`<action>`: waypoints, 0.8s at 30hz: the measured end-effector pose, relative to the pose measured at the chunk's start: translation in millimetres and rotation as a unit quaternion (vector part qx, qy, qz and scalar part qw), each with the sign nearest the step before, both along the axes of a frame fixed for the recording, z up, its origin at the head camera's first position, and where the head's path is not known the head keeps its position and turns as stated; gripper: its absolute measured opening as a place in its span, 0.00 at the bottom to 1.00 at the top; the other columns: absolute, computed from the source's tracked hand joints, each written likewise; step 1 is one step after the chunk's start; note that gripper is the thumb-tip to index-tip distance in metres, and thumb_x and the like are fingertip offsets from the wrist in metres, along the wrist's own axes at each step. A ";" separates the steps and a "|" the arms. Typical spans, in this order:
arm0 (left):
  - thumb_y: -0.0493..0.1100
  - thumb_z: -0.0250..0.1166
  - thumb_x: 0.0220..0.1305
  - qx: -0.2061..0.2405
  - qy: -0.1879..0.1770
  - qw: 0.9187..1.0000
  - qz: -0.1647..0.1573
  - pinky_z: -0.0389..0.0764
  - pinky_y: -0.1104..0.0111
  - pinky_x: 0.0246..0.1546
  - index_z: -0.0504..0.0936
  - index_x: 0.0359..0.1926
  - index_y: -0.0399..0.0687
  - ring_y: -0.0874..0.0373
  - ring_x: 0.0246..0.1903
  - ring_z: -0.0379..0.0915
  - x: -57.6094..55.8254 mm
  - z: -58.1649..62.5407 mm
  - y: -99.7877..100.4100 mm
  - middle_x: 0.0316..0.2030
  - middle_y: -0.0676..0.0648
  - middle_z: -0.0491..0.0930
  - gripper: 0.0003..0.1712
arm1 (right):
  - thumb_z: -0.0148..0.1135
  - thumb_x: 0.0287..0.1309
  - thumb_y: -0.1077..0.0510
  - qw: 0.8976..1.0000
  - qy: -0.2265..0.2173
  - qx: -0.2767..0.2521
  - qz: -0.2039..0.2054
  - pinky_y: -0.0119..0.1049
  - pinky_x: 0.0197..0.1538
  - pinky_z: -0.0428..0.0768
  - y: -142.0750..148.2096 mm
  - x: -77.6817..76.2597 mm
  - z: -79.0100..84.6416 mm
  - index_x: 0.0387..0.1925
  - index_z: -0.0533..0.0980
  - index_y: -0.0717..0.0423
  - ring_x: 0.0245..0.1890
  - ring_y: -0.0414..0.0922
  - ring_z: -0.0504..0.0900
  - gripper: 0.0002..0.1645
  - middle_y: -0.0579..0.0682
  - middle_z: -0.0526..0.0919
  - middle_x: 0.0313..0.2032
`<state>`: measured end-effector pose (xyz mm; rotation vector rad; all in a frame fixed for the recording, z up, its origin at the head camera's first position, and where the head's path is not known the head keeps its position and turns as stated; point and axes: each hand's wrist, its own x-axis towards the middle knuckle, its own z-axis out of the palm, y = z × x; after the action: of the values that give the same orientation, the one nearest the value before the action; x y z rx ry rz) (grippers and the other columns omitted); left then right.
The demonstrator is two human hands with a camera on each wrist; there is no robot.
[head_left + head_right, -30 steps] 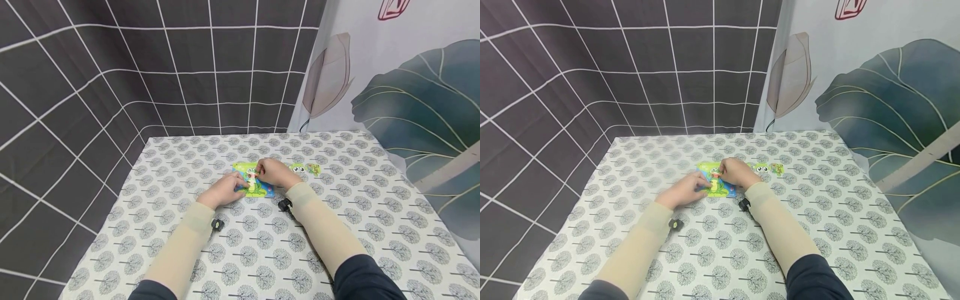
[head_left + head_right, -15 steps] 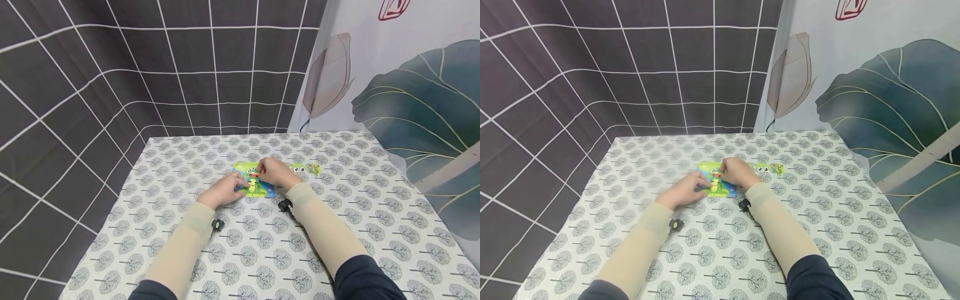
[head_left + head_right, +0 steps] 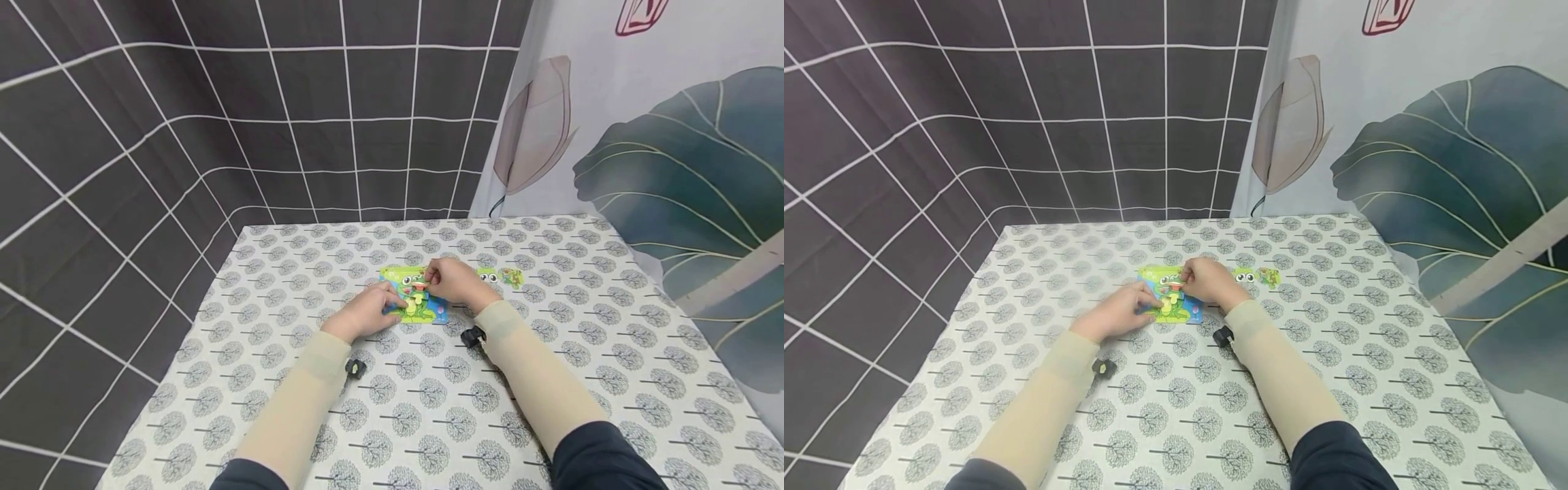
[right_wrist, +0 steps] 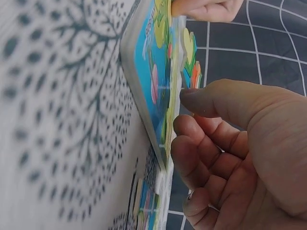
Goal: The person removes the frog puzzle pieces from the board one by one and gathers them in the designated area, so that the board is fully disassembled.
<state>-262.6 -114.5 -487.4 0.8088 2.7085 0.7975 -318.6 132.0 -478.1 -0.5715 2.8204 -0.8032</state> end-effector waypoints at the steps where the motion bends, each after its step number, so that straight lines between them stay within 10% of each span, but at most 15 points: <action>1: 0.46 0.74 0.66 -0.001 0.000 1.000 0.001 0.77 0.66 0.57 0.88 0.58 0.54 0.62 0.50 0.70 0.1 0.0 0.0 0.50 0.59 0.73 0.20 | 0.73 0.60 0.58 1.000 -0.001 -0.002 -0.001 0.40 0.41 0.80 1.4 0.3 0.2 0.38 0.82 0.52 0.32 0.44 0.78 0.07 0.46 0.82 0.32; 24: 0.45 0.74 0.66 0.002 0.000 1.000 0.004 0.78 0.64 0.57 0.88 0.59 0.54 0.60 0.50 0.71 3.3 3.4 0.4 0.50 0.58 0.74 0.20 | 0.76 0.60 0.56 1.000 0.000 -0.014 -0.009 0.41 0.39 0.82 53.4 12.1 9.3 0.37 0.82 0.51 0.30 0.44 0.80 0.09 0.46 0.83 0.31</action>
<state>-259.3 -114.1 -484.1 0.7989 2.7120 0.8058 -306.5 185.4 -468.8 -0.5519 2.8217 -0.8468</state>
